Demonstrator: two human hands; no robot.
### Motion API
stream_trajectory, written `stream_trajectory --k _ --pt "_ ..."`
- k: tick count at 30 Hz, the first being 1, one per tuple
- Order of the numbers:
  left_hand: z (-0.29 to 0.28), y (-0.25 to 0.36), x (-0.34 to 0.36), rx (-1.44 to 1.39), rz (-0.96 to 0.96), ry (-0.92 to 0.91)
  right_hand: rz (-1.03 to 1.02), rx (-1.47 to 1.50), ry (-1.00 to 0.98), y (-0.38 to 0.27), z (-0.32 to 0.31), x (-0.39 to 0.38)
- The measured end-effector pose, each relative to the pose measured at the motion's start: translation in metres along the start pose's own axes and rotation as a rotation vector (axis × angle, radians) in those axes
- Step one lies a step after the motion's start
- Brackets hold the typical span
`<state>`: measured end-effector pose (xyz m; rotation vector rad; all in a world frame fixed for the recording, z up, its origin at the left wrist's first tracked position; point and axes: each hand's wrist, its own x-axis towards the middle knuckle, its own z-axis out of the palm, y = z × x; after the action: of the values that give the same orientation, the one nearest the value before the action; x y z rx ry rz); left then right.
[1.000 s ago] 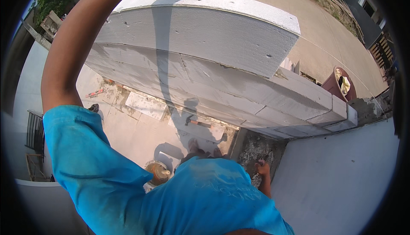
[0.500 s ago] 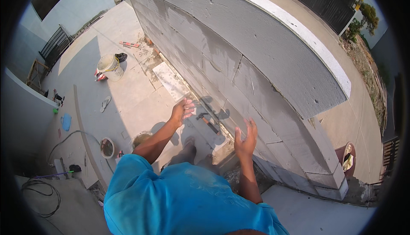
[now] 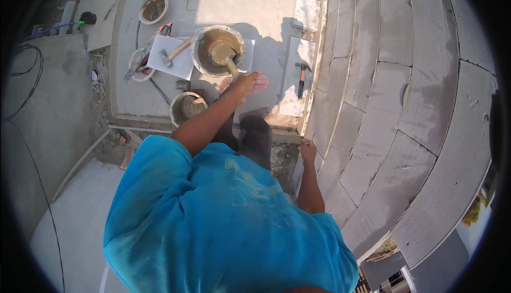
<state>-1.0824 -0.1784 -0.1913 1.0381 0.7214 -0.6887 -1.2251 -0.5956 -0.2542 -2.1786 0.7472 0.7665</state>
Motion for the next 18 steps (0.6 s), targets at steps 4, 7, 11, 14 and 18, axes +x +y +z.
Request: stream_trajectory --k 4,7,11,14,18 --pt "-0.095 -0.073 0.001 -0.113 -0.031 0.407 0.089 -0.042 -0.162 0.004 0.052 0.024" --pt "-0.169 -0.108 -0.007 -0.194 -0.259 0.63 0.014 -0.03 -0.253 -0.024 0.108 0.039" --pt "-0.274 -0.151 -0.013 -0.177 -0.256 0.938 -0.117 -0.09 -0.355 -0.08 0.16 0.05" --pt "-0.317 -0.15 -0.008 0.27 -0.212 1.156 -0.178 -0.299 -0.379 -0.091 0.175 0.065" --pt "-0.365 -0.059 0.04 1.273 -0.046 1.2 0.057 0.056 -0.302 -0.09 0.192 0.068"
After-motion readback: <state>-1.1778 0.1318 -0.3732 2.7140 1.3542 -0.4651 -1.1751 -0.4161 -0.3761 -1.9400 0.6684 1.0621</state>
